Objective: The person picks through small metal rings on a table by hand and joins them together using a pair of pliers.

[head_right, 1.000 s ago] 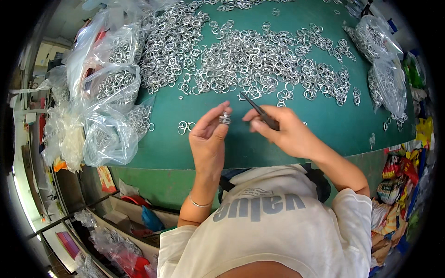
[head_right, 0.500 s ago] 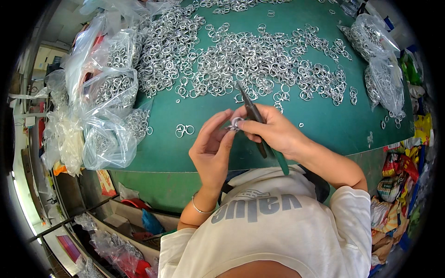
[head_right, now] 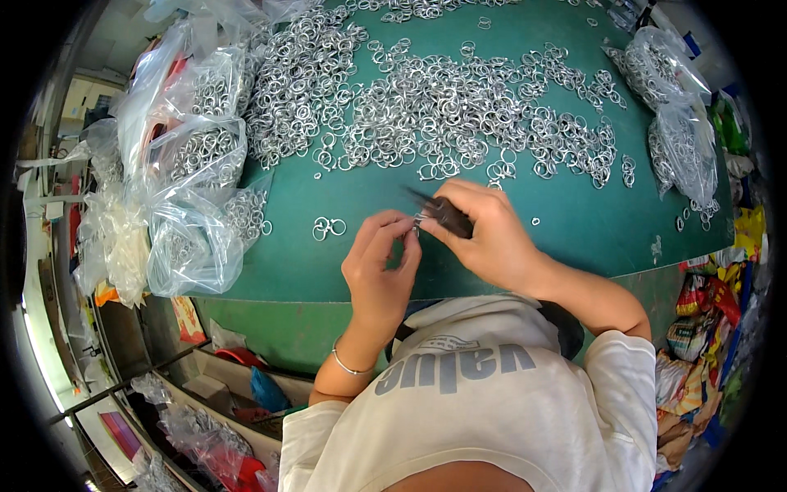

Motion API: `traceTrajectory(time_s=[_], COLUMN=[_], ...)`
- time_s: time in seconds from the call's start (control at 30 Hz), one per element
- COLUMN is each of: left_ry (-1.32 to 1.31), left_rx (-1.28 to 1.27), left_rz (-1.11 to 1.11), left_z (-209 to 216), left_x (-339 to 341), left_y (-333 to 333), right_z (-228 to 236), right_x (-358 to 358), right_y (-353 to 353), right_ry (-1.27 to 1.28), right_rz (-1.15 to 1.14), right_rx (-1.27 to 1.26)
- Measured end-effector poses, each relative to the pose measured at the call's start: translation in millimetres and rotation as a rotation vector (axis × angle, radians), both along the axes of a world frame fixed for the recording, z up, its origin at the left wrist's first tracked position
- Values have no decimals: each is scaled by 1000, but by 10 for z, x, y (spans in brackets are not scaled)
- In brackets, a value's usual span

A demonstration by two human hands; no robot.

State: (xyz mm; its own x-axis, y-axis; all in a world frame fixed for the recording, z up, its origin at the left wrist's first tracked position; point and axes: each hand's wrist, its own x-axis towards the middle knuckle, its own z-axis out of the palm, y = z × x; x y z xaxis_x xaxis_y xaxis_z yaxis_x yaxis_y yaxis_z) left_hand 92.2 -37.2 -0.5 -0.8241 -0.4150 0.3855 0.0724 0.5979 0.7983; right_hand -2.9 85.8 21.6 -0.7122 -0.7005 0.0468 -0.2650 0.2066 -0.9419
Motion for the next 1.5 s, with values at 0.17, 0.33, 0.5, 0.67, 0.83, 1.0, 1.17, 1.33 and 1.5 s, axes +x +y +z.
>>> traceTrajectory(time_s=[0.17,0.33,0.5,0.67,0.83,1.0,1.17,1.33,1.5], left_ry=[-154,-240,-223,-82,-135,-126,-80,38,111], left_rx=[289,879,1009,983,1022,1037,1290,768,93], left_rz=[-167,-241,-155,-40,-67,-86,-186,-114,-79], left_z=[57,12,-28,-107,-210,-226,-211,-70,-113], left_x=[-16,-36,-78,-81,0,35,14,46,86], left_y=[-115,-172,-176,-207,-323,-324,-300,-160,-185], right_z=[32,-83,-76,-12,-124,-1,3,-6,29], right_x=[-16,-76,-49,-136,-257,-258,-202,-185,-142], right_y=[-8,20,19,-63,-210,-278,-261,-211,-195], right_ry=[117,538,504,-22,89,-217,-229,-155,-76], right_rz=[19,74,16,46,175,205,154,137,168], right_rx=[-47,-126,-148,230,347,286,208,166,191])
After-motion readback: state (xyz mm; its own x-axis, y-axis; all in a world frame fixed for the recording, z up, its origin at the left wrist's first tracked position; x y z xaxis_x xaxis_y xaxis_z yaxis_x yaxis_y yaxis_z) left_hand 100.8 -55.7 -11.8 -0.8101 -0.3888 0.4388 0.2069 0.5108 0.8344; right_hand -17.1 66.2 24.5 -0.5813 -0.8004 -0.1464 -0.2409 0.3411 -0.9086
